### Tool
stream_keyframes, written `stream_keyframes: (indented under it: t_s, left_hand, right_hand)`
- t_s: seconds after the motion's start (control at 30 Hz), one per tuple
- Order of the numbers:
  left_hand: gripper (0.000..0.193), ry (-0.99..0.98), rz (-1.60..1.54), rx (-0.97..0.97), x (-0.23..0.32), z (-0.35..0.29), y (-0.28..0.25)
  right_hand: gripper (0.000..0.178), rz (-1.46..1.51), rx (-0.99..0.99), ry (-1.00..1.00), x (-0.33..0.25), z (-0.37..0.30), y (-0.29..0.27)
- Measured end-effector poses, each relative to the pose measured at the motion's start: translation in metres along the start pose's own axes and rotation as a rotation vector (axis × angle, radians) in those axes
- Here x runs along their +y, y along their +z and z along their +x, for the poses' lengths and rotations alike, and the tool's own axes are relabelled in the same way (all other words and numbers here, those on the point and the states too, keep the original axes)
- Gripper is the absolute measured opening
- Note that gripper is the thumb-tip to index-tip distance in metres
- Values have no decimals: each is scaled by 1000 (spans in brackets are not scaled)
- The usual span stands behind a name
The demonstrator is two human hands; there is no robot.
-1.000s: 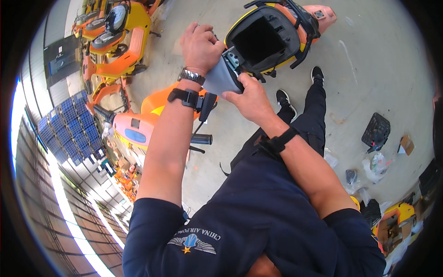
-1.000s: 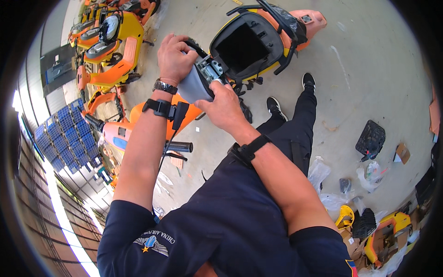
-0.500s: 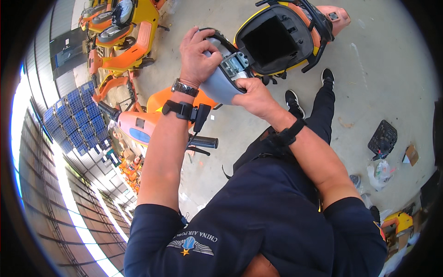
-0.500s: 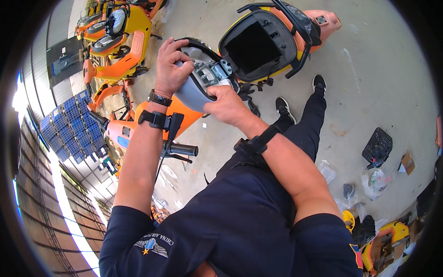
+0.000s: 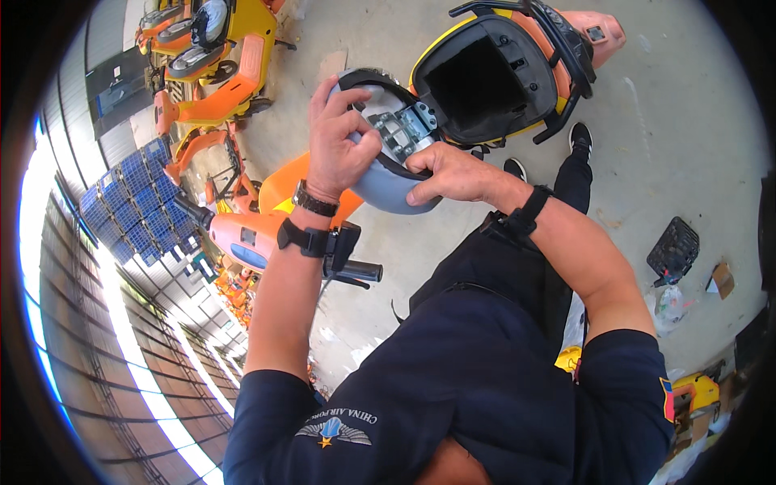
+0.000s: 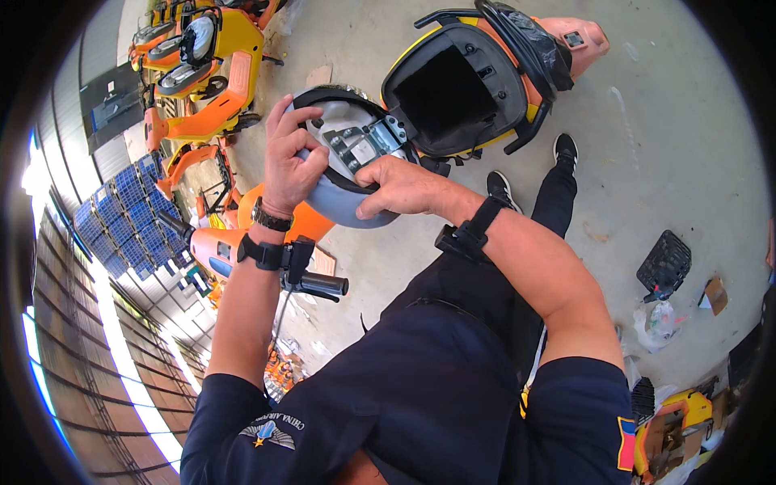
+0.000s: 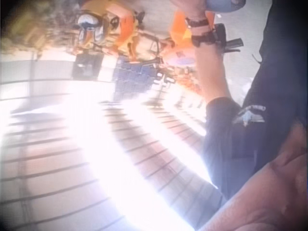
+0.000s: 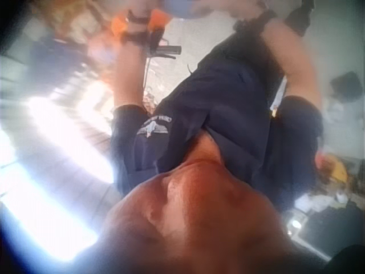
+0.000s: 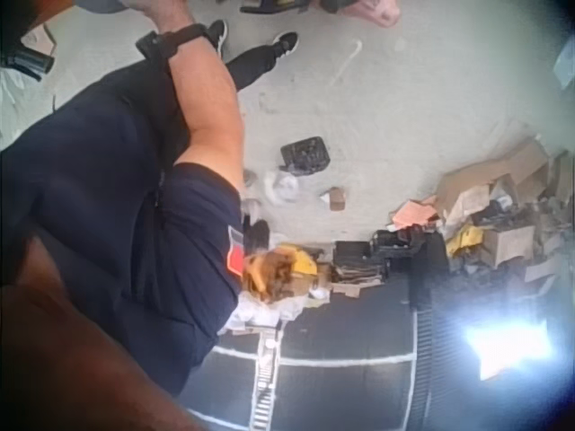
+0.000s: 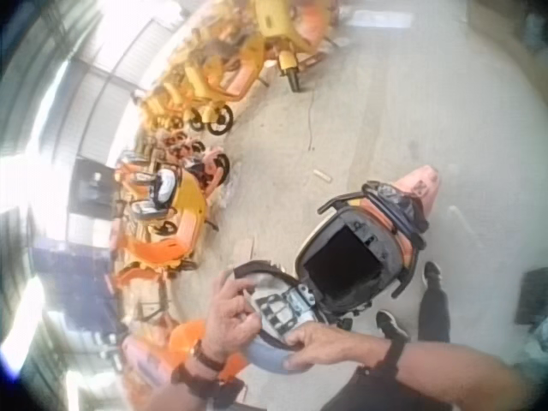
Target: The person attaches a gray protective cover to the seat area of an electric scooter and secures it by connecting internal wiring components.
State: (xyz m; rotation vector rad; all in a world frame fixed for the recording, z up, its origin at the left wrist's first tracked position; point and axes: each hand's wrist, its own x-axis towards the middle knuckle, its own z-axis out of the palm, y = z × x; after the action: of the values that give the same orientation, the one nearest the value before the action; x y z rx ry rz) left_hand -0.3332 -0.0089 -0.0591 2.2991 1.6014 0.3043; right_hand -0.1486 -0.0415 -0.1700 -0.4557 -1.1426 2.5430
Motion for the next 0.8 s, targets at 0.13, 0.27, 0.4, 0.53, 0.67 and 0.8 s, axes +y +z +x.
stream_keyframes:
  t_s: [0.13, 0.27, 0.4, 0.53, 0.67, 0.8]
  left_hand:
    - [5, -62, 41, -28, 11, 6, -2]
    - [12, -137, 95, 12, 14, 3, 3]
    - [20, -186, 209, -8, 18, 11, 5]
    - [21, -233, 190, 186, 29, 18, 35]
    - [38, -266, 88, 317, 66, 44, 73]
    - [44, -85, -453, 524, 113, 19, 116]
  right_hand:
    - [26, 220, -114, -13, 15, 9, -9]
    - [24, 345, -146, 41, 29, 15, -10]
    - [18, 321, -37, 76, 27, 11, -7]
    - [6, 116, 244, 80, 33, -5, -17]
    - [23, -65, 564, 256, 29, -25, -56]
    - [27, 94, 702, 384, 16, -48, -93]
